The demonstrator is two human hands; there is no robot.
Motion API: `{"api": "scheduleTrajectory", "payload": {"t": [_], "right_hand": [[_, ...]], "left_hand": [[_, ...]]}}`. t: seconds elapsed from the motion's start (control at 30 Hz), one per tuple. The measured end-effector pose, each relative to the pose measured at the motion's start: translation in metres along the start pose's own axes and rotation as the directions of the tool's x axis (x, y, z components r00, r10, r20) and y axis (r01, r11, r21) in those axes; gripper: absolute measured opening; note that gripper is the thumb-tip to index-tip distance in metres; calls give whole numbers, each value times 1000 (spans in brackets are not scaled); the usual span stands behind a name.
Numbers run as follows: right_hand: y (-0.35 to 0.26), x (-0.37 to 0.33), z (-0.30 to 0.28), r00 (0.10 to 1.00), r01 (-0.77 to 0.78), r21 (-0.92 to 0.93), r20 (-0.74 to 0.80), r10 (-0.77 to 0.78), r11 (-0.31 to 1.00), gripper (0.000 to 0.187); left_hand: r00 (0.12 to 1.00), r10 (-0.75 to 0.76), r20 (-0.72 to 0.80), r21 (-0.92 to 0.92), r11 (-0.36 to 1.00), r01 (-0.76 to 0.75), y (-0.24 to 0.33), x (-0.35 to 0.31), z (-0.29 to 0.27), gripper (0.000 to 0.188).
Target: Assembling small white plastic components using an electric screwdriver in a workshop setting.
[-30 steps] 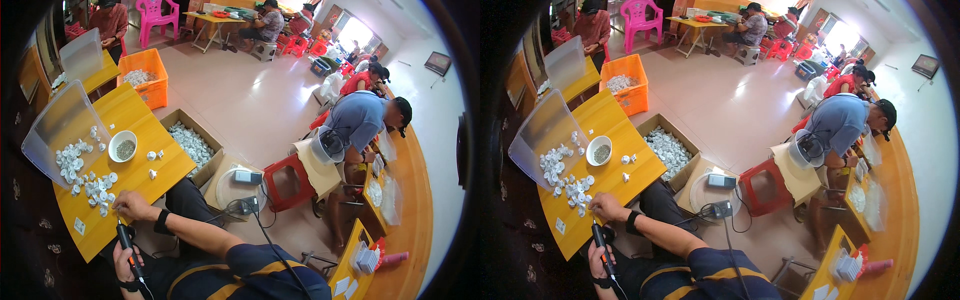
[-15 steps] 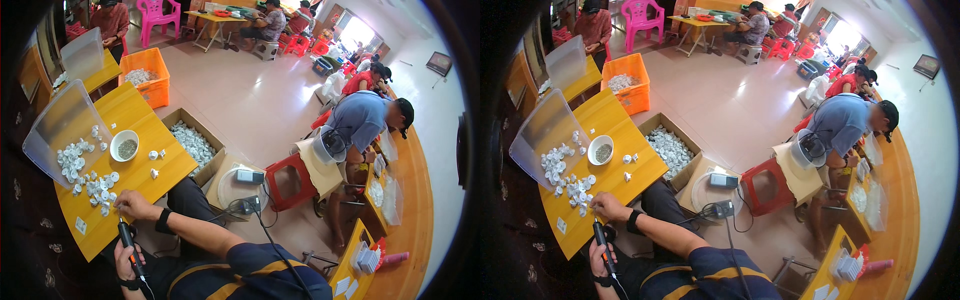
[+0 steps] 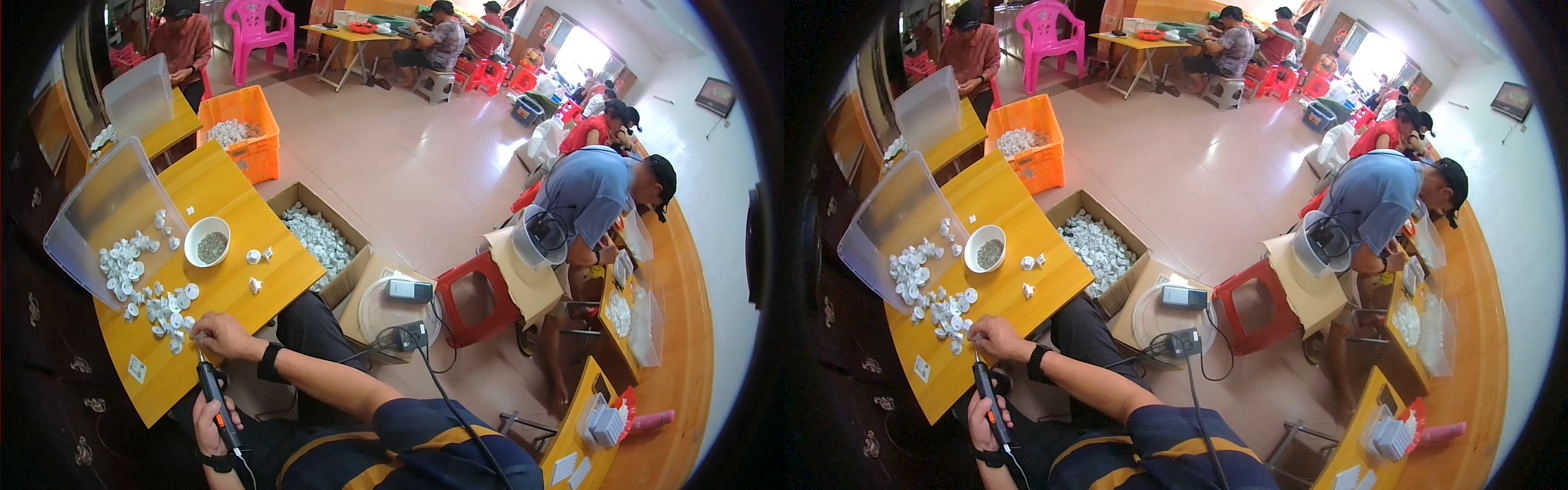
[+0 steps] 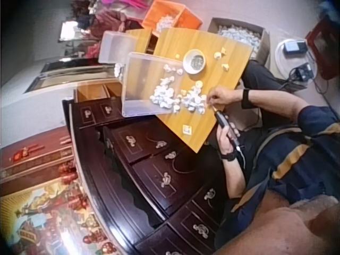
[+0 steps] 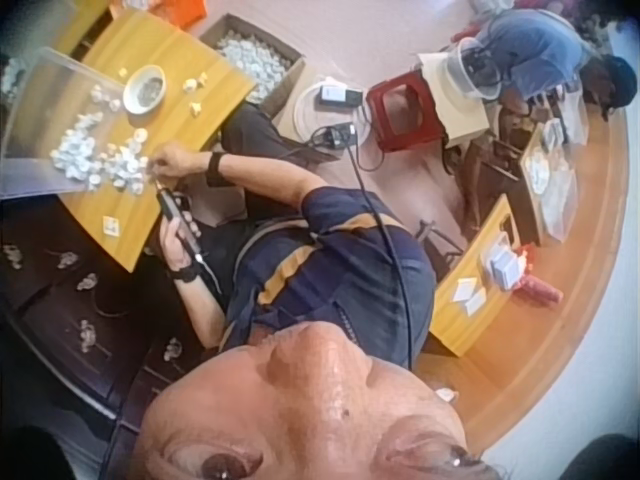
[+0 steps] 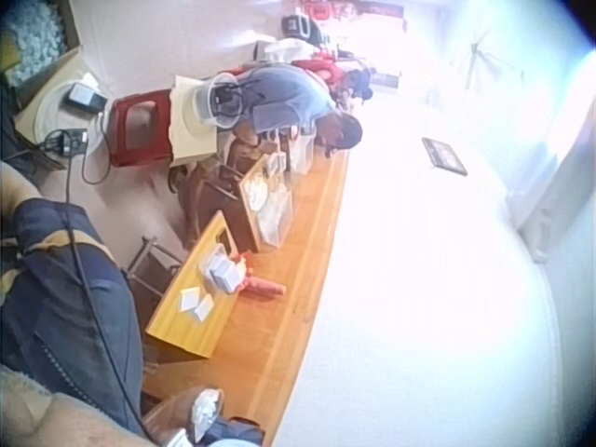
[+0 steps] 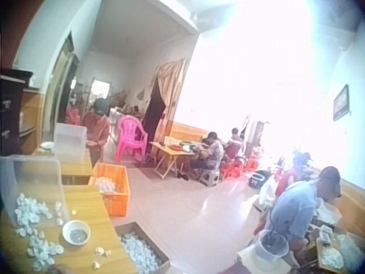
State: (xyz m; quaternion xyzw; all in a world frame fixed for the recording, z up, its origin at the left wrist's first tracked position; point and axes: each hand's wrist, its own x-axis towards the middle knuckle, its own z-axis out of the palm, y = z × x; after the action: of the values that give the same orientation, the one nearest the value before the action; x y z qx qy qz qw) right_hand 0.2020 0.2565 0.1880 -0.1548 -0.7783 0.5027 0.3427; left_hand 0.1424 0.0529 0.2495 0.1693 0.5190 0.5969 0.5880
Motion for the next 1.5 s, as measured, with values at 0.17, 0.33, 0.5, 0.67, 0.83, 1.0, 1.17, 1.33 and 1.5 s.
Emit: {"api": "scheduleTrajectory", "payload": {"t": [0.17, 0.33, 0.5, 0.67, 0.83, 1.0, 1.17, 1.33, 1.5], "right_hand": [[0, 1, -2, 1000, -19, 38, 4, 19, 999, 14], [-2, 1, -3, 996, -87, 113, 21, 85, 990, 14], [0, 0, -2, 999, -35, 110, 13, 34, 993, 14], [-4, 1, -11, 989, -146, 221, 41, 140, 964, 15], [-21, -12, -36, 999, -32, -160, -25, 29, 987, 12], [-19, -18, -48, 988, -80, -402, -156, 18, 912, 11], [-12, -15, -62, 989, -103, -589, -143, 22, 802, 12], [-11, -13, -78, 981, -114, -679, -194, -28, 725, 20], [-40, -10, -79, 964, -87, -631, -247, -94, 771, 23]], "left_hand": [[1000, -3, 25, -17, 1000, 4, 2, 1, 2, 49], [1000, 10, 7, 11, 1000, -10, 0, 2, 2, 51], [1000, 14, 6, -20, 1000, -14, -3, 1, 0, 54], [999, 51, 8, 8, 999, -51, -3, -13, 0, 56], [995, 72, -63, 98, 993, -66, -14, -32, -7, 55], [991, 51, -122, 300, 954, -12, -27, -48, -10, 38], [996, 66, -57, 394, 919, -38, -44, -58, -30, 37], [993, 64, -94, 349, 937, -28, -44, -57, -29, 40], [994, 65, -86, 299, 954, -36, -43, -55, -33, 39]]}}
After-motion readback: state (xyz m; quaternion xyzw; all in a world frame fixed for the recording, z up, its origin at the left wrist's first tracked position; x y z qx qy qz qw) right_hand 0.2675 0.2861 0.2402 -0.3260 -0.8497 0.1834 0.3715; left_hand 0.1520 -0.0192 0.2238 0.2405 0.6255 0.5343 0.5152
